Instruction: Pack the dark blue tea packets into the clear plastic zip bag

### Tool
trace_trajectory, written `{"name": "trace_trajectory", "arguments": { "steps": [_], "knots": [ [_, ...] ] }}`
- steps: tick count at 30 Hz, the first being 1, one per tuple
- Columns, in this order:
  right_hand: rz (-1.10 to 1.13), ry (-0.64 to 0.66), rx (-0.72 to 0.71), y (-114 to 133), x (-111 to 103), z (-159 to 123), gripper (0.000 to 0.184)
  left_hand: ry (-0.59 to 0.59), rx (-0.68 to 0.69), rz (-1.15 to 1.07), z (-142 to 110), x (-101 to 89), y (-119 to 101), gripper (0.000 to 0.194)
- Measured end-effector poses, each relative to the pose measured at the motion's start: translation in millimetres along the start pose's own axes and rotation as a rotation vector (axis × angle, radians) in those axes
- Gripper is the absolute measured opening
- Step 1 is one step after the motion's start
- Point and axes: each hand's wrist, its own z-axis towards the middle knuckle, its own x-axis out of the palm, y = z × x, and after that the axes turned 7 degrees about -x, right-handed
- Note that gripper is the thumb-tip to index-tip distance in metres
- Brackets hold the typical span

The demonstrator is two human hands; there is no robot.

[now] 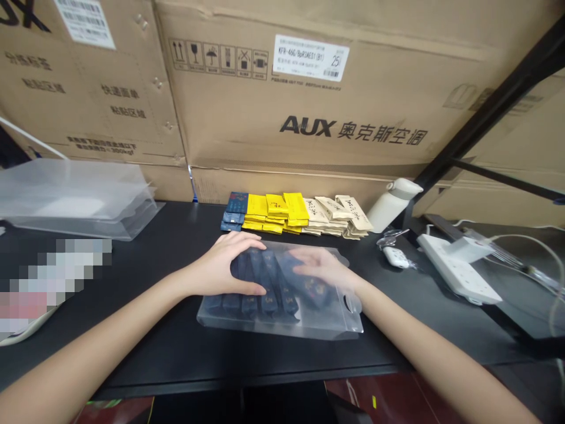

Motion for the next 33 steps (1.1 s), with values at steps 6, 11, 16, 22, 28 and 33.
{"name": "trace_trajectory", "arguments": {
  "steps": [6,11,16,22,28,33],
  "knots": [
    [-0.139,0.098,-0.119,2,-4,-1,0.043,-0.005,-0.002,0.002,0,0.6,0,0.066],
    [-0.031,0.178,-0.119,7,-4,-4,0.051,-0.011,0.002,0.008,1,0.4,-1,0.065],
    [0.098,0.161,0.004,16,1,-6,0.041,-0.012,-0.004,0.009,0,0.4,-1,0.065],
    [-0.040,0.081,0.073,11,0,-4,0.036,-0.016,0.005,0.014,0,0.4,-1,0.062],
    [-0.169,0.071,0.018,7,-5,-4,0.044,-0.017,0.021,0.015,0,1.0,-1,0.061],
    [-0.077,0.258,-0.017,12,-14,-9,0.069,-0.012,0.014,0.015,-1,1.3,0,0.059]
  ]
}}
